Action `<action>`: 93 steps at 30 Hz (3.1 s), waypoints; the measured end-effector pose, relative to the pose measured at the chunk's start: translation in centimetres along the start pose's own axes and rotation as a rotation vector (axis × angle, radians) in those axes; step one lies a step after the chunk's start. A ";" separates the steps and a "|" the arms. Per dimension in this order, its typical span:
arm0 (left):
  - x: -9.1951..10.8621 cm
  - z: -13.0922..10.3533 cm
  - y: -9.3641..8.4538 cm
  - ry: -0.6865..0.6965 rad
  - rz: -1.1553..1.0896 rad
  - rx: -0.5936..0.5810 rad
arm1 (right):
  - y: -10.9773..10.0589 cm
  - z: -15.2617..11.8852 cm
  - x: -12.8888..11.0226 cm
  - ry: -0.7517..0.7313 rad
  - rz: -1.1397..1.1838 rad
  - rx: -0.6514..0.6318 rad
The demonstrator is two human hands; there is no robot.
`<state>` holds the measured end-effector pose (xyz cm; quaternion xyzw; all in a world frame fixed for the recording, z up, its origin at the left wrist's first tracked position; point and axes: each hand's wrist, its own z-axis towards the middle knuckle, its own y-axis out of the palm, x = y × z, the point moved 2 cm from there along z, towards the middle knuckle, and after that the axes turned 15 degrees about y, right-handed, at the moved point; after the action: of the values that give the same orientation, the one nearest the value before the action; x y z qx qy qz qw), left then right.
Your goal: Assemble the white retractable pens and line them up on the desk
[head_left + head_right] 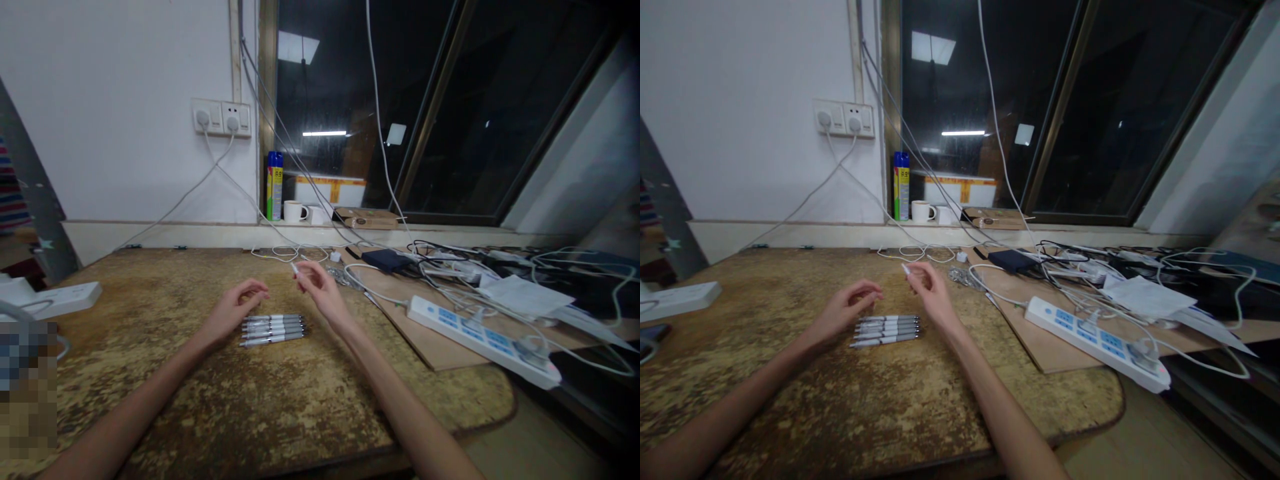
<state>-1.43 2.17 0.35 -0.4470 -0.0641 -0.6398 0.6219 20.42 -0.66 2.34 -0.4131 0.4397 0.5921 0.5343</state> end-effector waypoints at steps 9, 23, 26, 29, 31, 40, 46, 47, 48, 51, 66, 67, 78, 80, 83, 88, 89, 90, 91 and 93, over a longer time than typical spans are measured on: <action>1.3 0.1 1.1 0.006 -0.215 -0.052 | 1.5 -1.4 0.7 -0.112 -0.470 -0.219; -1.3 0.0 -1.5 -0.090 0.020 -0.044 | -2.3 0.9 4.0 0.076 -0.741 0.034; -1.2 -0.4 -1.6 -0.152 0.051 -0.139 | -2.5 0.9 4.8 0.080 -0.753 0.012; -1.2 -0.5 -1.7 -0.173 0.079 -0.215 | -2.5 0.8 5.5 0.091 -0.772 -0.020; -1.2 -0.5 -1.8 -0.182 0.096 -0.252 | -2.4 0.8 5.9 0.089 -0.788 -0.042; -1.5 -0.7 -2.4 -0.185 0.141 -0.310 | -2.2 0.9 7.3 0.024 -0.837 -0.091; -2.0 -0.8 -2.4 -0.185 0.159 -0.289 | -1.7 0.7 6.8 0.058 -0.818 -0.103; -2.0 -0.7 -2.5 -0.175 0.164 -0.282 | -1.6 0.7 6.7 0.066 -0.814 -0.091; -2.0 -0.7 -2.5 -0.167 0.165 -0.276 | -1.6 0.8 6.6 0.075 -0.810 -0.075; -2.0 -0.7 -2.5 -0.161 0.156 -0.241 | -2.0 1.0 6.5 0.108 -0.795 -0.009; -3.7 -0.9 -2.8 -0.118 0.275 -0.058 | -4.8 1.8 7.7 0.200 -0.770 0.191; -3.8 -0.9 -2.8 -0.119 0.274 -0.058 | -4.7 1.7 7.8 0.201 -0.768 0.192; -4.4 -1.3 -2.0 -0.128 0.272 -0.037 | -4.0 1.6 7.9 0.203 -0.737 0.192; -4.4 -1.4 -1.5 -0.131 0.283 -0.013 | -3.5 1.3 8.2 0.196 -0.721 0.203; -4.1 -1.6 -0.8 -0.164 0.279 0.066 | -2.2 0.5 8.9 0.151 -0.666 0.222; -3.6 -2.4 1.5 -0.285 0.115 0.224 | 0.1 -0.6 10.2 0.144 -0.446 0.273; -3.4 -2.6 2.2 -0.302 0.081 0.244 | 0.5 -0.7 10.4 0.169 -0.403 0.276; -3.2 -2.8 2.8 -0.317 0.054 0.270 | 0.9 -0.8 10.5 0.195 -0.364 0.276; -3.1 -2.9 3.3 -0.321 0.029 0.300 | 1.2 -0.9 10.5 0.220 -0.327 0.280; -2.7 -3.0 4.1 -0.329 -0.012 0.381 | 1.6 -0.9 10.4 0.256 -0.255 0.301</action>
<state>0.12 1.33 -5.15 -0.4193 -0.2867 -0.5386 0.6722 17.97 1.16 -7.73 -0.4528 0.5316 0.3900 0.6003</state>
